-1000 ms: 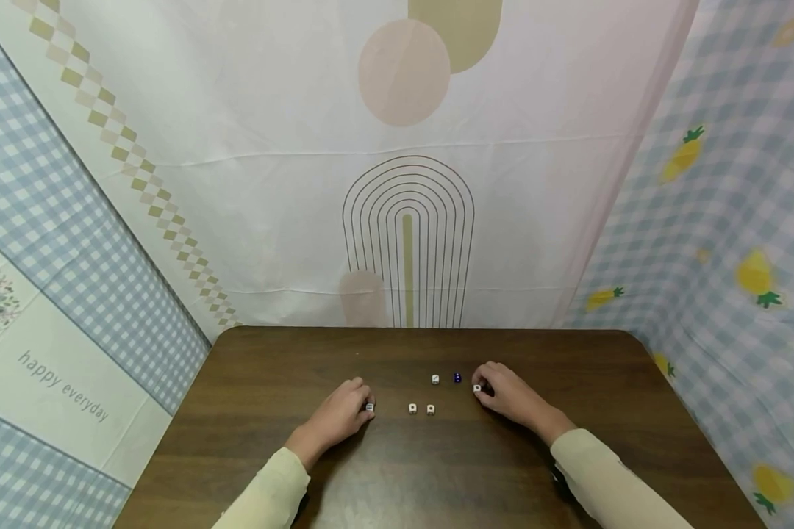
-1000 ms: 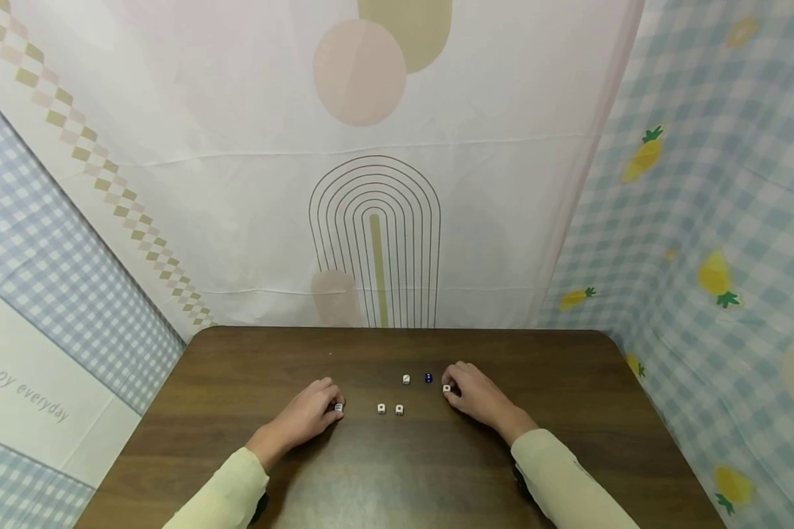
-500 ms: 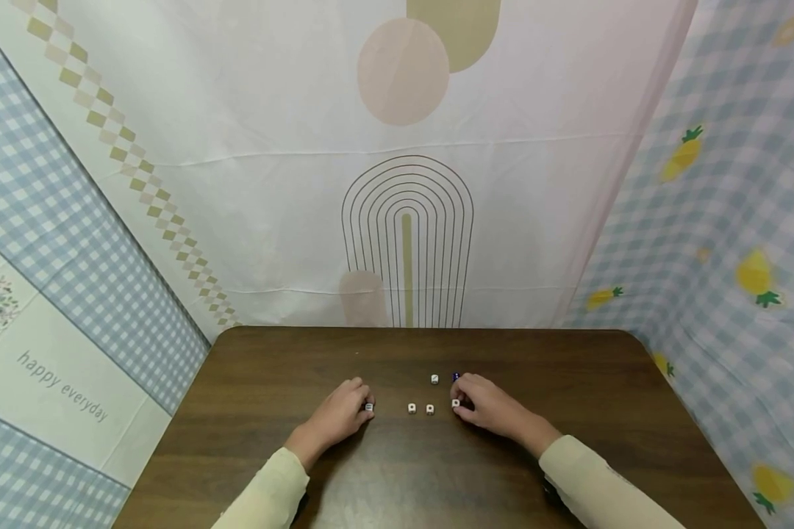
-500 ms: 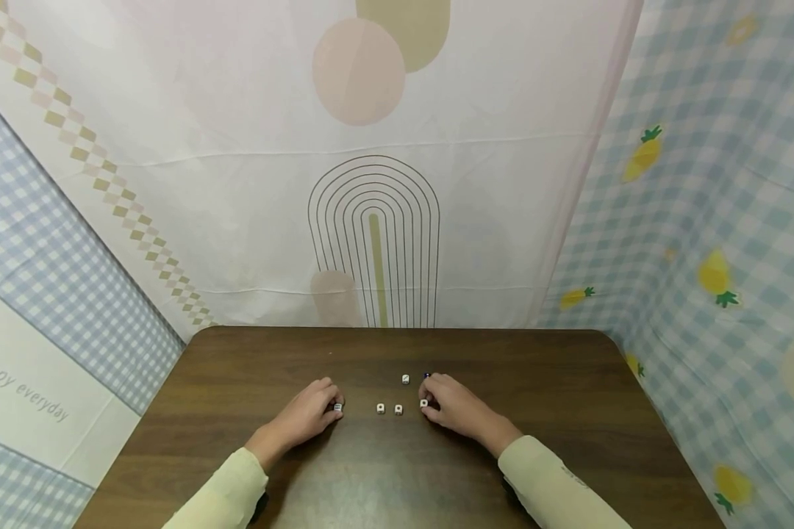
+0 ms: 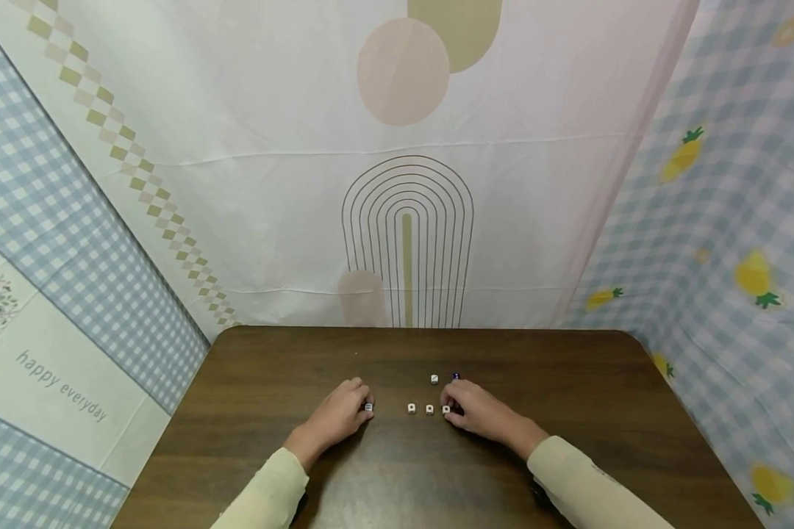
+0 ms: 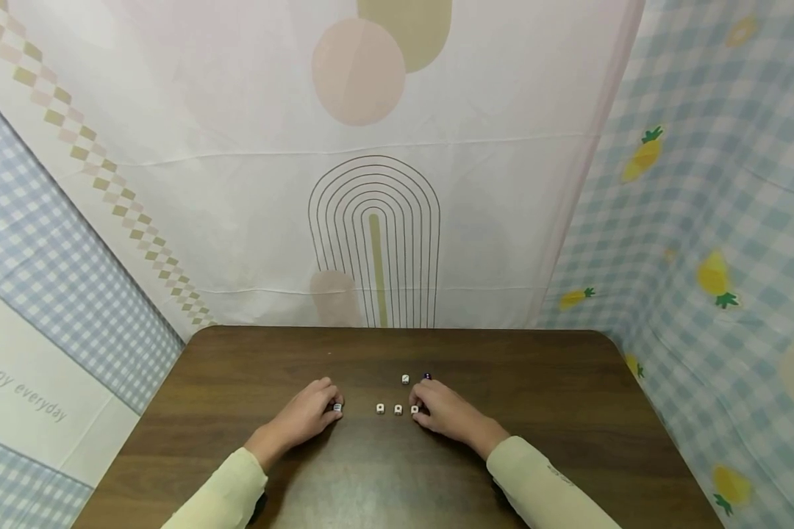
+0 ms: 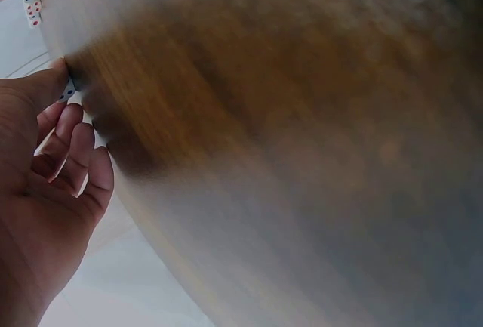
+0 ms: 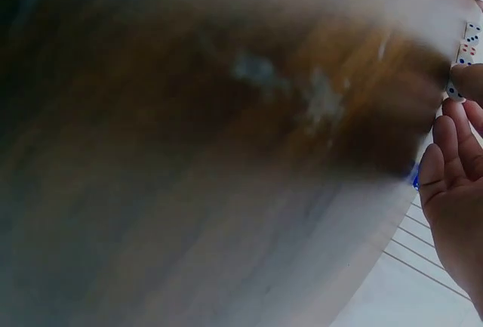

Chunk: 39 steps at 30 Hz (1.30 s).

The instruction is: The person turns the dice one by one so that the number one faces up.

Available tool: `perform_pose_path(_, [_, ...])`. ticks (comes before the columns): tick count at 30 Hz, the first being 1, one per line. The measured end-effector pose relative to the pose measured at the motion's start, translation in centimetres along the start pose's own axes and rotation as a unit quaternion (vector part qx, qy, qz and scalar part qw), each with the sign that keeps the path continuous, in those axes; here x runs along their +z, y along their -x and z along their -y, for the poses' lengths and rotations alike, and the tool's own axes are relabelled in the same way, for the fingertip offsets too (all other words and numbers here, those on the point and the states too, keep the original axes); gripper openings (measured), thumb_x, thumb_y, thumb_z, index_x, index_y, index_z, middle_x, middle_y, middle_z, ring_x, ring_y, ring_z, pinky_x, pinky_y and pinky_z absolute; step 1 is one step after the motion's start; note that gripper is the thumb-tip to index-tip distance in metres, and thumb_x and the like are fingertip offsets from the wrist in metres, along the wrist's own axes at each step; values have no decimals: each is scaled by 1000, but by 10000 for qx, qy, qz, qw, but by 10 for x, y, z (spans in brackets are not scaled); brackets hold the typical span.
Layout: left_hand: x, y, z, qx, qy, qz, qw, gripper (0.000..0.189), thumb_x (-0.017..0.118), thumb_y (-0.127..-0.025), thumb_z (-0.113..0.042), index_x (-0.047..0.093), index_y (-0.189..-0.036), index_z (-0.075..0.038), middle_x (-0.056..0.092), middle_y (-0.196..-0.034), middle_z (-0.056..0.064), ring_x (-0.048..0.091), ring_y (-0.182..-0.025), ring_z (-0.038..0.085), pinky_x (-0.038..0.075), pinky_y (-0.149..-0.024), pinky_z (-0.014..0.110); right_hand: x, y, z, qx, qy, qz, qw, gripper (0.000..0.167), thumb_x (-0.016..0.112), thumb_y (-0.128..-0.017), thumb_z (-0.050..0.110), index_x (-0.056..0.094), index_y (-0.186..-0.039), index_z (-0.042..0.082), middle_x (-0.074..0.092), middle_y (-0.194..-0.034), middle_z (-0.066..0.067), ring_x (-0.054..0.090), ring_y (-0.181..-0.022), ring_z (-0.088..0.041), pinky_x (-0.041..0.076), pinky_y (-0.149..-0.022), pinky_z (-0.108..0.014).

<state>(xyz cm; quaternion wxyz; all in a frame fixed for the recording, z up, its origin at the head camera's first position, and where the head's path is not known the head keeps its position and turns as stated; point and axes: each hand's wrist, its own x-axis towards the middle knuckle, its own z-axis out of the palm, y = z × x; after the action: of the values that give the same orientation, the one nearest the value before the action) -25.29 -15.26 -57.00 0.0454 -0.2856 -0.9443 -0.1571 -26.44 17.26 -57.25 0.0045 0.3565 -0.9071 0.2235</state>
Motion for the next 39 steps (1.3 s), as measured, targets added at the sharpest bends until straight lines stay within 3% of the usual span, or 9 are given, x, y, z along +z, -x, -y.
perform_pose_path(18, [-2, -3, 0, -37, 29, 93, 9999, 19, 80, -92, -21, 61, -89, -18, 51, -90, -8, 50, -84, 12, 47, -75, 30, 0, -2, -3, 115, -19, 23, 9999, 16, 77, -91, 13, 62, -94, 18, 57, -91, 10, 53, -87, -6, 50, -77, -26])
perform_pose_path(25, [-4, -3, -1, -153, 60, 175, 9997, 18, 78, -93, -22, 61, -89, -19, 50, -90, -9, 50, -84, 11, 47, -75, 30, -1, 0, -5, -18, -117, -234, 9997, 17, 79, -89, 15, 65, -98, 17, 59, -93, 8, 55, -86, -5, 52, -76, -25])
perform_pose_path(31, [-4, -2, -3, -176, 85, 212, 9996, 17, 78, -93, -22, 62, -89, -19, 50, -90, -9, 49, -83, 11, 46, -74, 30, -11, 2, -10, 266, -435, -309, 9982, 21, 81, -90, 25, 66, -102, 17, 60, -96, 8, 57, -89, -5, 53, -78, -26])
perform_pose_path(39, [-3, 0, -2, -104, 69, 148, 9998, 18, 79, -92, -20, 62, -89, -18, 50, -90, -8, 50, -83, 11, 47, -74, 30, -29, -1, -20, 574, -54, -669, 9961, 29, 82, -89, 23, 67, -112, 12, 62, -110, 1, 58, -100, -15, 53, -88, -39])
